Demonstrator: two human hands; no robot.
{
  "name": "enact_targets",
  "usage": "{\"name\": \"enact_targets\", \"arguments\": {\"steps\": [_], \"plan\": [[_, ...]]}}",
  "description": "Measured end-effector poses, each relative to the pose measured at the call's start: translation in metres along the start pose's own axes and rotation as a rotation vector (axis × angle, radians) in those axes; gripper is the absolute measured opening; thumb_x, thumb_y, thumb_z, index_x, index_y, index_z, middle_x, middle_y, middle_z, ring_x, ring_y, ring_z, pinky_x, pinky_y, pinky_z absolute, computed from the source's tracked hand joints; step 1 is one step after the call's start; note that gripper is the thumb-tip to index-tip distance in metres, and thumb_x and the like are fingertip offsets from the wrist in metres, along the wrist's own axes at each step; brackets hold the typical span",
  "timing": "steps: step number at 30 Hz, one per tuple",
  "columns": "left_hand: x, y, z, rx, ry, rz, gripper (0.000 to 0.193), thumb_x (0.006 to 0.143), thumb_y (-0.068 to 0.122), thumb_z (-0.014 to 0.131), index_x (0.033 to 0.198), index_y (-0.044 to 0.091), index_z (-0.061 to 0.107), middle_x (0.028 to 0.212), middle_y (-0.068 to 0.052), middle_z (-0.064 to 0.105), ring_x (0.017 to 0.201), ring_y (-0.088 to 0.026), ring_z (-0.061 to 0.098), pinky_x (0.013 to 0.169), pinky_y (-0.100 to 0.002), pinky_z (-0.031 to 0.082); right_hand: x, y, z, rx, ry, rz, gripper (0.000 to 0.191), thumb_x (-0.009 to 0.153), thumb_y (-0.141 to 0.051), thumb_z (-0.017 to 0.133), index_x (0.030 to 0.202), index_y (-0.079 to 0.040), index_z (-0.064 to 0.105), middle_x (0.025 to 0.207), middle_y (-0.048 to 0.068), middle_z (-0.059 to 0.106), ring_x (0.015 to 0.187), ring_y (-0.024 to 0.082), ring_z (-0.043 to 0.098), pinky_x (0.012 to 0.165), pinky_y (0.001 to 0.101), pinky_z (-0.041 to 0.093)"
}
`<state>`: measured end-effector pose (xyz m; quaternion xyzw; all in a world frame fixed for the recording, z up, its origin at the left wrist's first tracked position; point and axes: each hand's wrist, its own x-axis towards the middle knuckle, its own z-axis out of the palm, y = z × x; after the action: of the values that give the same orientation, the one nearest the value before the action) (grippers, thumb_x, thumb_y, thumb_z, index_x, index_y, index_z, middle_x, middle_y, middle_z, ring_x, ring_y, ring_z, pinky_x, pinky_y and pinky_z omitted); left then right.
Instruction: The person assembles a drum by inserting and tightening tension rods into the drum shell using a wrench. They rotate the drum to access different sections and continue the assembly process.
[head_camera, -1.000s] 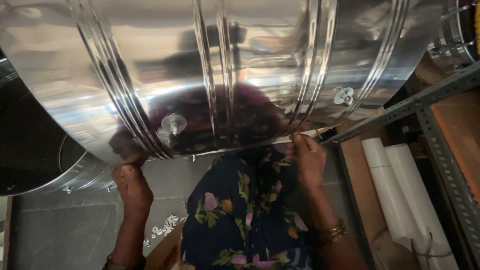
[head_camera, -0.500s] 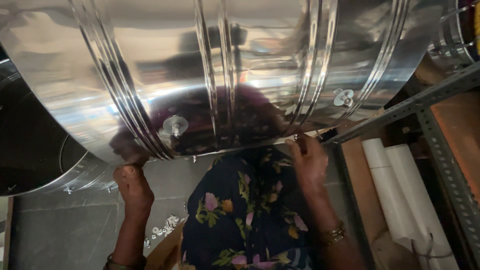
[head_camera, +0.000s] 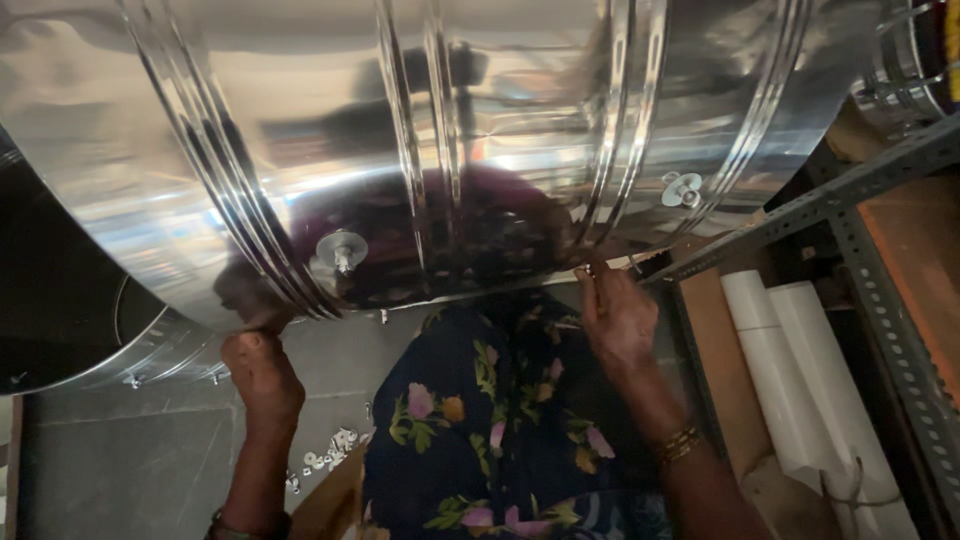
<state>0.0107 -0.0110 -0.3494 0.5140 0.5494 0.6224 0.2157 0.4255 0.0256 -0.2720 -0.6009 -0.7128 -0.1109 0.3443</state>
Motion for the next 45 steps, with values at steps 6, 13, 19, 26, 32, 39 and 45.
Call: {"name": "enact_targets", "arguments": {"steps": [6,13,19,26,32,39,45], "plan": [[0.007,0.009,0.001,0.136,0.015,0.136,0.057,0.118,0.041,0.036,0.089,-0.006,0.051,0.074,-0.007,0.043,0.069,-0.015,0.038,0.064,-0.037,0.028,0.003,0.017,0.001,-0.058,-0.082,-0.146,0.014,0.100,-0.016,0.072,0.095,-0.003,0.068,0.079,0.015,0.066,0.065,0.033,0.064,0.054,0.0436,0.049],[0.004,-0.001,0.002,-0.055,-0.040,0.108,0.054,0.119,0.037,0.034,0.115,-0.009,0.061,0.097,-0.011,0.056,0.090,-0.018,0.050,0.084,-0.039,0.040,-0.001,0.014,0.004,0.242,-0.178,0.222,0.032,0.107,-0.029,0.058,0.092,-0.003,0.066,0.083,0.020,0.063,0.074,0.040,0.061,0.064,0.0473,0.048],[0.006,-0.002,0.004,-0.034,-0.020,-0.086,0.052,0.114,0.034,0.036,0.117,-0.013,0.060,0.106,-0.020,0.059,0.100,-0.026,0.054,0.094,-0.039,0.044,0.000,0.007,0.008,0.413,-0.157,0.382,0.039,0.106,-0.034,0.058,0.094,0.001,0.070,0.073,0.015,0.060,0.064,0.024,0.056,0.063,0.0366,0.047],[0.009,-0.009,0.011,-0.335,0.028,0.030,0.048,0.115,0.037,0.044,0.125,-0.008,0.056,0.121,-0.013,0.063,0.114,-0.020,0.060,0.108,-0.035,0.047,-0.012,0.013,0.020,0.580,-0.096,0.484,0.038,0.104,-0.034,0.061,0.104,0.003,0.072,0.073,0.008,0.065,0.068,0.011,0.059,0.064,0.0296,0.050],[0.015,-0.015,0.005,-0.018,0.015,-0.181,0.042,0.114,0.033,0.053,0.107,-0.005,0.069,0.090,-0.012,0.060,0.078,-0.019,0.048,0.075,-0.033,0.041,-0.040,0.055,0.052,0.715,-0.073,0.564,0.030,0.100,-0.028,0.065,0.107,-0.001,0.076,0.080,0.004,0.070,0.070,0.011,0.063,0.066,0.0276,0.052],[0.037,0.006,0.004,0.406,-0.345,-0.345,0.043,0.079,0.038,0.087,0.101,0.002,0.080,0.115,-0.026,0.067,0.092,-0.032,0.066,0.065,-0.041,0.054,-0.031,0.115,0.057,0.850,0.181,0.779,0.060,0.094,-0.021,0.071,0.145,-0.003,0.044,0.108,0.010,0.068,0.092,0.017,0.066,0.071,0.0303,0.056],[0.039,0.001,0.009,0.446,-0.279,-0.114,0.045,0.079,0.039,0.083,0.093,-0.003,0.078,0.140,-0.027,0.059,0.096,-0.034,0.069,0.072,-0.042,0.057,-0.015,0.125,0.041,0.829,0.012,0.680,0.056,0.098,-0.024,0.071,0.143,0.004,0.051,0.129,0.018,0.065,0.109,0.025,0.063,0.088,0.0362,0.055]]}}
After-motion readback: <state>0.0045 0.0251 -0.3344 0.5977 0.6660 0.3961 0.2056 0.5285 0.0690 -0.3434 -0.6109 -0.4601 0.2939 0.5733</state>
